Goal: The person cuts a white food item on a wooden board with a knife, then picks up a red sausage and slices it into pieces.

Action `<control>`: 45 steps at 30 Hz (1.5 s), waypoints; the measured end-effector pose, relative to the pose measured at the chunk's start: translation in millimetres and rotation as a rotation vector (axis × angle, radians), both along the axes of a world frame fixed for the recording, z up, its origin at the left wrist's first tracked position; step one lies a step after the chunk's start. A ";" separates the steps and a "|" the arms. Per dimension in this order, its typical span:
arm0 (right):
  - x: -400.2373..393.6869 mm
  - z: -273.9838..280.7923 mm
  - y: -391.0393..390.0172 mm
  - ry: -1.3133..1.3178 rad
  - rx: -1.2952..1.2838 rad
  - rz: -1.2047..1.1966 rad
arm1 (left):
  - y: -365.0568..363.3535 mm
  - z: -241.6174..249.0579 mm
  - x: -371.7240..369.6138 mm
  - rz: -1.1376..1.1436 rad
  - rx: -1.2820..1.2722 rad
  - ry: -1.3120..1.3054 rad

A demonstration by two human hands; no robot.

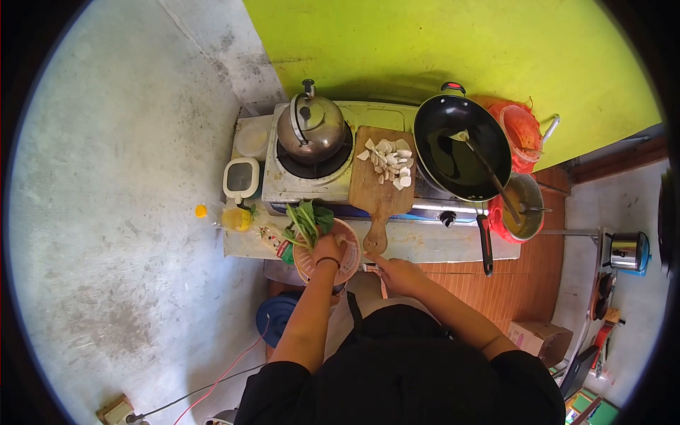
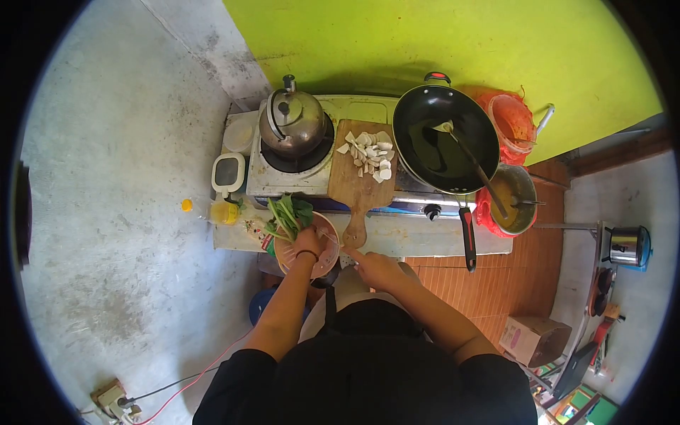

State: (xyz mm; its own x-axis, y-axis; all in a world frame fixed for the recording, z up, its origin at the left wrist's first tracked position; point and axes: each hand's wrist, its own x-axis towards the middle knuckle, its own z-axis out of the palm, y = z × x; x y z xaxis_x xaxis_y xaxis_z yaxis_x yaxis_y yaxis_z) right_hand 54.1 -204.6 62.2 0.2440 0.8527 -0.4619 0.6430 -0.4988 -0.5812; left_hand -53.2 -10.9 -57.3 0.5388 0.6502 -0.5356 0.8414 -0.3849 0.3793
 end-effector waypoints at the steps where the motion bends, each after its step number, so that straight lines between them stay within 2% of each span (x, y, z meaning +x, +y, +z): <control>1: 0.2 -0.2 0.5 -0.002 0.007 0.001 | 5.2 5.0 -0.3 0.049 -0.081 -0.027; 2: 0.1 -0.2 1.3 -0.002 0.013 0.002 | 9.6 7.9 -2.3 0.098 -0.161 -0.052; 5: 1.7 5.4 5.2 0.037 0.047 -0.009 | 15.8 -5.8 -17.2 0.426 -0.513 -0.388; 8: 2.6 12.6 8.7 0.135 0.143 -0.051 | 7.3 5.2 -27.1 1.012 -1.174 -0.903; 11: 4.1 15.0 10.8 0.175 0.179 -0.067 | 3.0 23.0 -32.2 1.056 -1.248 -1.060; 18: 9.2 16.3 5.9 0.096 0.182 -0.082 | -7.7 25.4 -20.8 0.804 -1.079 -1.012; 20: 11.1 4.0 -1.1 0.066 0.236 -0.103 | -7.6 34.1 -11.5 0.792 -1.060 -0.972; 23: 18.8 16.1 -6.6 0.023 0.218 -0.135 | -6.5 43.2 4.6 0.702 -0.941 -0.829; 32: 37.6 28.0 -25.0 -0.003 0.151 -0.307 | -13.2 57.4 67.1 0.343 -0.716 -0.953; 35: 44.2 22.1 -23.3 -0.018 0.173 -0.342 | -4.9 36.6 80.7 0.204 -0.566 -0.922; 38: 53.3 25.3 -14.9 -0.018 0.152 -0.360 | -1.6 44.4 95.3 0.187 -0.546 -0.945; 45: 70.3 10.5 3.7 -0.069 0.165 -0.354 | 10.4 59.6 121.2 0.071 -0.177 -0.760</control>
State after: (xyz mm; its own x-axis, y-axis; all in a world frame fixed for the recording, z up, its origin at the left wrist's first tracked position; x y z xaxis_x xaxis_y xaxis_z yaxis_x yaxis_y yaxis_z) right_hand 124.4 -200.9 72.7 0.5618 0.7719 -0.2977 0.4886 -0.6000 -0.6335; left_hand 68.0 -0.5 2.3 0.7595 0.6363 -0.1353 0.3469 -0.2203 0.9117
